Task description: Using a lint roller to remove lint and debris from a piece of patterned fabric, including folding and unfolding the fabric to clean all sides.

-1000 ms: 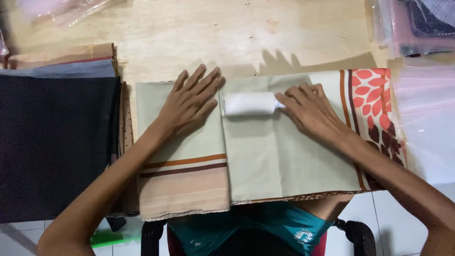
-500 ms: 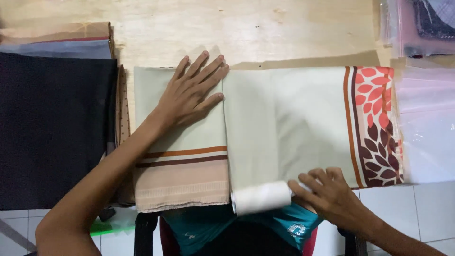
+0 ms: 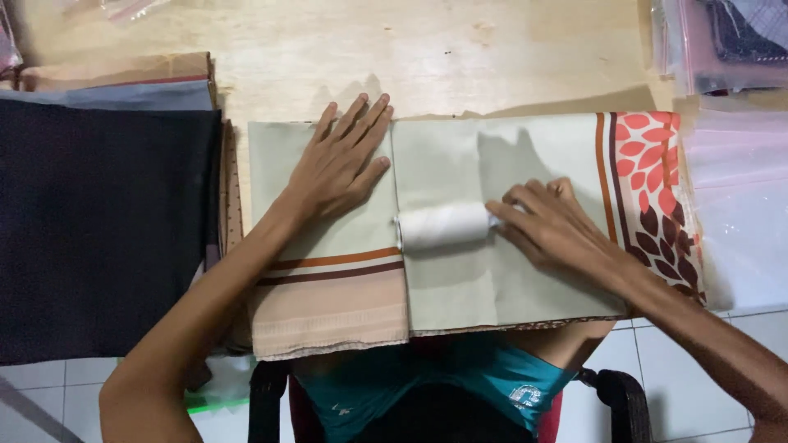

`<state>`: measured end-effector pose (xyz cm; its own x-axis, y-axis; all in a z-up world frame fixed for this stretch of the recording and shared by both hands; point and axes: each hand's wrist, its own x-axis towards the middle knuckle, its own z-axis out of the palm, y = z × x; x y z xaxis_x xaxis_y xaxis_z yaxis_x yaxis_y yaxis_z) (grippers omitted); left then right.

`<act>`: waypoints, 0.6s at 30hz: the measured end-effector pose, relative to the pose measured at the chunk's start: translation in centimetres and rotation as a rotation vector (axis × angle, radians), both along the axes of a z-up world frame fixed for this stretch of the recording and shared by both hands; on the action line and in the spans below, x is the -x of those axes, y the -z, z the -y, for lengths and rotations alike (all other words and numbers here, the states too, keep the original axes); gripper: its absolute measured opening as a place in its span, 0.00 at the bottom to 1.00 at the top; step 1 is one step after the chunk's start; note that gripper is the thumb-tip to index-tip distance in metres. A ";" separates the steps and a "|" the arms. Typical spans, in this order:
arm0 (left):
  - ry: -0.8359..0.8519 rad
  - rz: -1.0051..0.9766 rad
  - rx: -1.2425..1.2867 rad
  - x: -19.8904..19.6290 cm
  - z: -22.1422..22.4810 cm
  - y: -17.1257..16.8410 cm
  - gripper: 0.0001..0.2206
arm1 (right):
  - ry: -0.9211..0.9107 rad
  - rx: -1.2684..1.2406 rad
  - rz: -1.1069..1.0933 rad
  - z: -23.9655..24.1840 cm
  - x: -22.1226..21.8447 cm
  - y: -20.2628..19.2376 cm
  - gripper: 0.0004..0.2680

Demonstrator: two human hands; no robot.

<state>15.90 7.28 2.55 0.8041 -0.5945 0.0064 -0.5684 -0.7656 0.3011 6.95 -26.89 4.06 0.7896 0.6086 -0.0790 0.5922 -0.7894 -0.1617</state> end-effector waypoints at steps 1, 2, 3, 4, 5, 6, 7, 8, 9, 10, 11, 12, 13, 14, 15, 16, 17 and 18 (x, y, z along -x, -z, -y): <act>-0.003 -0.002 0.000 0.0 -0.1 0.1 0.31 | -0.003 0.000 -0.002 0.0 -0.7 -0.1 0.09; -0.003 0.004 -0.015 -0.1 -0.1 0.2 0.31 | 0.015 0.012 -0.005 0.1 -1.5 -0.2 0.09; -0.001 0.012 -0.029 -0.2 -0.1 0.4 0.31 | 0.035 0.026 -0.005 0.2 -2.2 -0.3 0.09; -0.001 0.012 -0.029 0.0 0.0 0.2 0.31 | 0.035 0.026 -0.005 0.2 -3.0 -0.1 0.09; 0.002 -0.012 -0.020 0.0 0.0 0.0 0.31 | 0.013 0.019 0.029 0.2 -3.7 0.1 0.09; 0.006 -0.036 -0.010 0.0 0.0 -0.2 0.32 | -0.009 0.013 0.064 0.2 -4.5 0.3 0.10; 0.007 -0.034 -0.014 -0.1 0.1 -0.2 0.32 | -0.008 0.009 0.066 0.1 -5.2 0.1 0.10; 0.005 -0.031 -0.013 -0.1 0.1 -0.2 0.32 | -0.009 -0.010 0.079 0.1 -5.8 -0.1 0.09; 0.003 -0.030 -0.012 -0.1 0.1 -0.2 0.32 | -0.012 -0.028 0.092 0.0 -6.5 -0.3 0.09; 0.003 -0.029 -0.015 -0.1 0.0 -0.1 0.32 | -0.011 -0.031 0.093 -0.3 -6.7 -0.5 0.09; -0.010 -0.013 0.000 0.0 0.0 0.0 0.32 | 0.010 -0.042 0.098 -0.5 -7.0 -0.7 0.10; -0.023 0.003 0.016 0.0 0.1 0.1 0.33 | 0.031 -0.052 0.103 -0.7 -7.2 -1.0 0.11; -0.021 0.004 0.016 0.2 0.1 -0.1 0.33 | 0.033 -0.051 0.104 -0.7 -7.5 -0.7 0.11; -0.029 0.008 0.036 0.3 0.1 -0.4 0.34 | 0.064 -0.044 0.093 -0.8 -7.7 -0.4 0.11; -0.036 0.012 0.057 0.4 0.2 -0.6 0.34 | 0.095 -0.037 0.082 -0.8 -7.9 0.0 0.11; -0.034 0.013 0.057 0.4 0.2 -0.6 0.34 | 0.098 -0.037 0.083 -0.7 -8.2 0.5 0.11; -0.034 0.035 0.068 0.5 0.2 -0.7 0.34 | 0.139 -0.068 0.073 -0.6 -8.3 1.1 0.13; -0.033 0.057 0.079 0.6 0.3 -0.7 0.34 | 0.181 -0.099 0.062 -0.4 -8.5 1.6 0.14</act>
